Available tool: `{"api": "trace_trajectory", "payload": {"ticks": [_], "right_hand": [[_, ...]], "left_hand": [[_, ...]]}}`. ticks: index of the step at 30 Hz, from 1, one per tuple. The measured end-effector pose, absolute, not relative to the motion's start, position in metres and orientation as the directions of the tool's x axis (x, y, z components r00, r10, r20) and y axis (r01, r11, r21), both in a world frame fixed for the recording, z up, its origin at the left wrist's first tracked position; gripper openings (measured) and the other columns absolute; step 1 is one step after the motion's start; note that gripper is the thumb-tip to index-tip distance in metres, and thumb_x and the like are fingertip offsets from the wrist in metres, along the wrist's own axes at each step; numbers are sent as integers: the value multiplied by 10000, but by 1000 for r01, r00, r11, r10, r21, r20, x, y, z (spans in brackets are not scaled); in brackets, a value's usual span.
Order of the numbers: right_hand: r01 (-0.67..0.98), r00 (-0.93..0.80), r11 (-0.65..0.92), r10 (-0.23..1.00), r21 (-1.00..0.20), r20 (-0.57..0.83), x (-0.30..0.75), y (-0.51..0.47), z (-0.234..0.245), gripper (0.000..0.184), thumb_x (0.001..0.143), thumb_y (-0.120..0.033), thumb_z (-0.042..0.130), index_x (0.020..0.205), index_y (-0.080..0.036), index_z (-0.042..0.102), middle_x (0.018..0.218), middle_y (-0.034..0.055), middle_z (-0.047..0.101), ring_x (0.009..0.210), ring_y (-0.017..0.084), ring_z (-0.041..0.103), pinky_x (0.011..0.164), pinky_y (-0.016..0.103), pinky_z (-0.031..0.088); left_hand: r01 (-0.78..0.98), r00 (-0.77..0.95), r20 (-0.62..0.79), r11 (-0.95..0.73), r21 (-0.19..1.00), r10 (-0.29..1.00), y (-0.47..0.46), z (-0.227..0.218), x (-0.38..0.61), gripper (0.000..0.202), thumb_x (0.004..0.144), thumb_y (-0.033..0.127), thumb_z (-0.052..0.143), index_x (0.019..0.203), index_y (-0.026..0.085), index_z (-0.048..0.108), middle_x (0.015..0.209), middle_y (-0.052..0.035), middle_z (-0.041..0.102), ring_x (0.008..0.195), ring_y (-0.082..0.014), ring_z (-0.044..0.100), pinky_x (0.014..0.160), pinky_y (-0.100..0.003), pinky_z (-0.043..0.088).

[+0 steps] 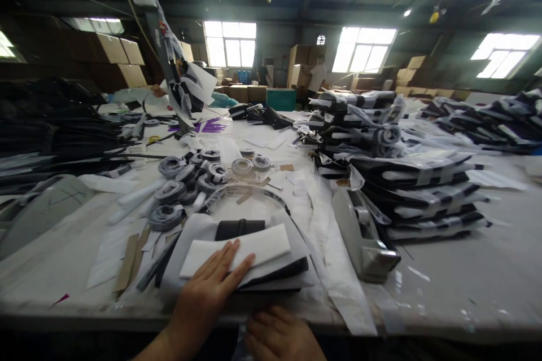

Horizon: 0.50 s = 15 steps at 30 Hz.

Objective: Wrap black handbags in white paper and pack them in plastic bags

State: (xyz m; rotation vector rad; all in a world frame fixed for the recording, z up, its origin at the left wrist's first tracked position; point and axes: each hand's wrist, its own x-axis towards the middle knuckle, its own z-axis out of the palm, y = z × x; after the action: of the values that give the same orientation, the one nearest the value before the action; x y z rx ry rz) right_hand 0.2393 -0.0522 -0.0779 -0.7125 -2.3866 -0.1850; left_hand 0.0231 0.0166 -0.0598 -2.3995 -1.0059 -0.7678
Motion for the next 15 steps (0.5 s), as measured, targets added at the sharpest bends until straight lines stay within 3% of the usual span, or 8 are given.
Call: {"api": "trace_trajectory", "payload": {"ticks": [4, 6, 8, 9, 10, 11, 13, 15], "right_hand": [[347, -716, 909, 416, -232, 560, 245, -41, -25, 234, 978, -239, 558, 1195, -196, 635, 1019, 39, 783, 938, 165, 739, 841, 243, 588], [401, -623, 836, 549, -376, 558, 250, -19, 4, 307, 963, -341, 572, 1228, -200, 637, 1074, 92, 763, 979, 198, 724, 847, 279, 583], [596, -419, 620, 782, -510, 461, 252, 19, 24, 240, 981, -312, 523, 1121, -234, 701, 1068, 76, 759, 971, 199, 720, 867, 295, 568], [709, -315, 461, 884, -534, 344, 252, 44, 29, 251, 985, -320, 512, 1107, -234, 714, 1095, 69, 751, 996, 199, 709, 902, 298, 549], [807, -236, 285, 959, -517, 159, 251, 71, 31, 276, 994, -320, 499, 1185, -244, 685, 1176, 55, 725, 1054, 188, 686, 938, 285, 525], [844, -200, 208, 977, -494, 70, 249, 98, 30, 275, 977, -304, 539, 1195, -213, 680, 1164, 76, 727, 1039, 199, 688, 925, 290, 527], [891, -146, 110, 988, -441, -48, 245, 149, 23, 224, 903, -286, 669, 1072, -146, 712, 1067, 121, 735, 1003, 235, 686, 924, 345, 525], [920, -79, 15, 986, -392, -148, 239, 186, 12, 256, 914, -322, 667, 1099, -145, 671, 1118, 97, 692, 1004, 230, 667, 900, 414, 540]], "left_hand": [[727, 598, 639, -664, -178, 484, 14, -64, 25, 480, 1033, 165, 294, 1466, 301, 449, 1392, -150, 586, 1249, -254, 596, 946, -380, 574], [727, 600, 643, -660, -190, 476, 14, -65, 24, 480, 1035, 169, 292, 1471, 302, 440, 1378, -145, 600, 1244, -251, 599, 944, -377, 574], [729, 601, 651, -652, -209, 464, 15, -65, 24, 487, 1032, 157, 302, 1478, 306, 428, 1364, -132, 614, 1237, -245, 605, 948, -371, 573], [732, 598, 656, -647, -214, 460, 16, -66, 24, 492, 1030, 148, 304, 1479, 308, 425, 1359, -125, 619, 1235, -241, 607, 950, -366, 572], [734, 595, 663, -643, -217, 455, 16, -67, 24, 497, 1028, 139, 303, 1479, 310, 425, 1357, -120, 622, 1234, -239, 608, 951, -362, 571], [736, 590, 670, -642, -217, 451, 17, -69, 25, 501, 1028, 132, 301, 1479, 311, 426, 1358, -118, 621, 1235, -238, 607, 952, -359, 571], [748, 563, 695, -634, -198, 447, 18, -74, 28, 509, 1028, 123, 290, 1475, 323, 430, 1363, -115, 617, 1243, -237, 602, 954, -359, 568], [766, 522, 727, -620, -170, 447, 19, -82, 31, 512, 1032, 129, 279, 1476, 341, 422, 1371, -108, 612, 1256, -236, 592, 962, -364, 563]]}}
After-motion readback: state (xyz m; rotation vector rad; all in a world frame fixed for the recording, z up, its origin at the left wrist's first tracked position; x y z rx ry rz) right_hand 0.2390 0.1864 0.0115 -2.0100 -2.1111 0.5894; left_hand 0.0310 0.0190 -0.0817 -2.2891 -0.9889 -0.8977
